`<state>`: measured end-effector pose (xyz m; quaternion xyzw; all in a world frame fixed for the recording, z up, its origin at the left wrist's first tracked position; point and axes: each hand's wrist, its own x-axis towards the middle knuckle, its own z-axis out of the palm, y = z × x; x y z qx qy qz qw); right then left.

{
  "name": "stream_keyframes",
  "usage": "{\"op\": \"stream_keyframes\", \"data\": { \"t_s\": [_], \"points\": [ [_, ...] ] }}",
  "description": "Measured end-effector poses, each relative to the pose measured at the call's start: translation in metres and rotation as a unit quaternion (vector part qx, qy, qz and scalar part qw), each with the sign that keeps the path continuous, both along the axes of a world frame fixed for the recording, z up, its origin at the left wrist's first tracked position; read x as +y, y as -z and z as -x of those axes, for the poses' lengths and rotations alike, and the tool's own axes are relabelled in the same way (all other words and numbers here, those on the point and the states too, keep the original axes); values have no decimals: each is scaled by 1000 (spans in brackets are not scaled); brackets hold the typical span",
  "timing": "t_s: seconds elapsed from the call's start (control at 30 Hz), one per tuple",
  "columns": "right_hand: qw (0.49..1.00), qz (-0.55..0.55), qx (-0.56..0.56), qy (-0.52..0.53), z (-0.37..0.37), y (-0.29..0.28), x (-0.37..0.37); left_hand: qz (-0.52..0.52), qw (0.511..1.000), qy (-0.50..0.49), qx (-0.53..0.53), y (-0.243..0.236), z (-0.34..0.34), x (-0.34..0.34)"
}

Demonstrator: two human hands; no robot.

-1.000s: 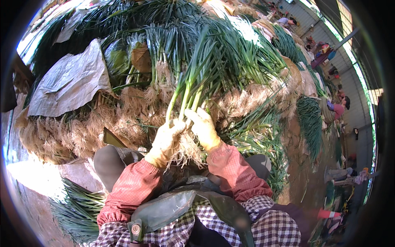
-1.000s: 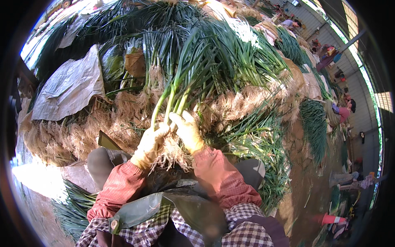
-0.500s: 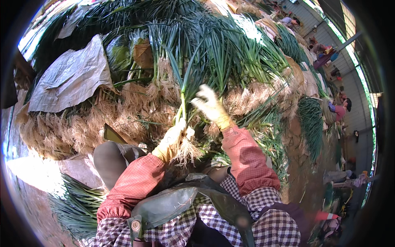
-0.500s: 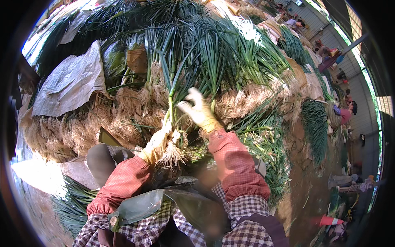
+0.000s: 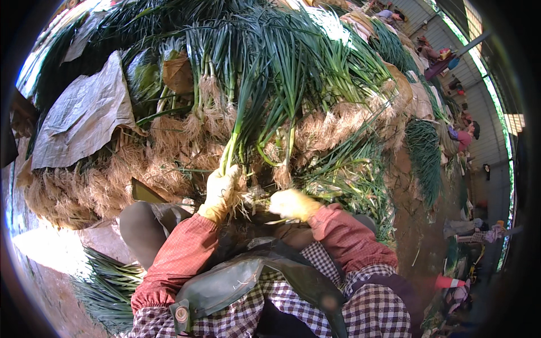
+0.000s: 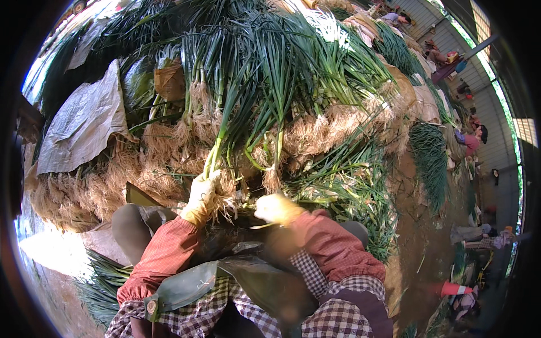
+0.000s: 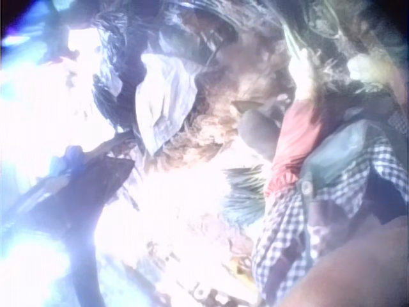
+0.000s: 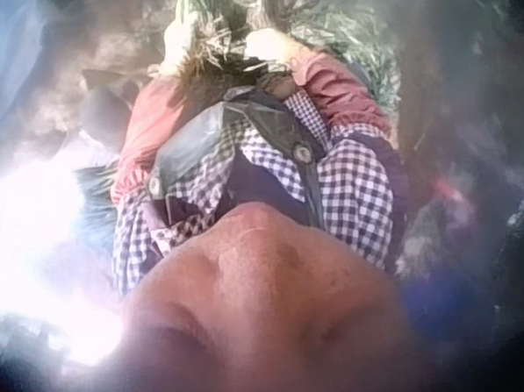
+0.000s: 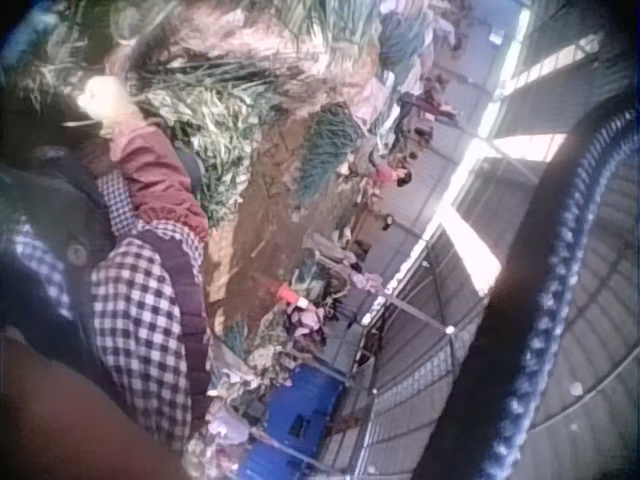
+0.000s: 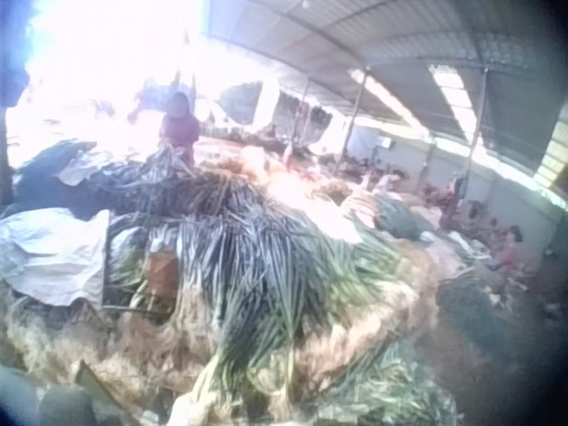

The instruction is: The person cleans bunches of scallions by hand, stripping away the outer layers and cleaning the roots while sitting on the ground in a processing facility.

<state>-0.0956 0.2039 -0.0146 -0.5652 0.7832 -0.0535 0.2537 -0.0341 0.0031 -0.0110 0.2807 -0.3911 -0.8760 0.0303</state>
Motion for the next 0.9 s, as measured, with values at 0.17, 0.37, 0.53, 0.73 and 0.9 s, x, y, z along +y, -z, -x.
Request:
{"op": "stream_keyframes", "data": {
  "t_s": [0.17,0.37,0.53,0.73,0.9],
  "points": [
    [823,36,95,559,90,-10,8,82,986,128,-67,-12,5,12],
    [707,288,-318,562,37,2,-67,44,997,63,-6,-11,4,15],
    [650,460,-346,496,17,10,-85,49,992,109,-26,-4,-4,17],
    [414,429,-659,458,53,-20,-80,-157,973,126,109,5,-7,12],
    [377,446,-593,554,39,6,-77,-170,968,156,98,4,-7,16]
  ]
}}
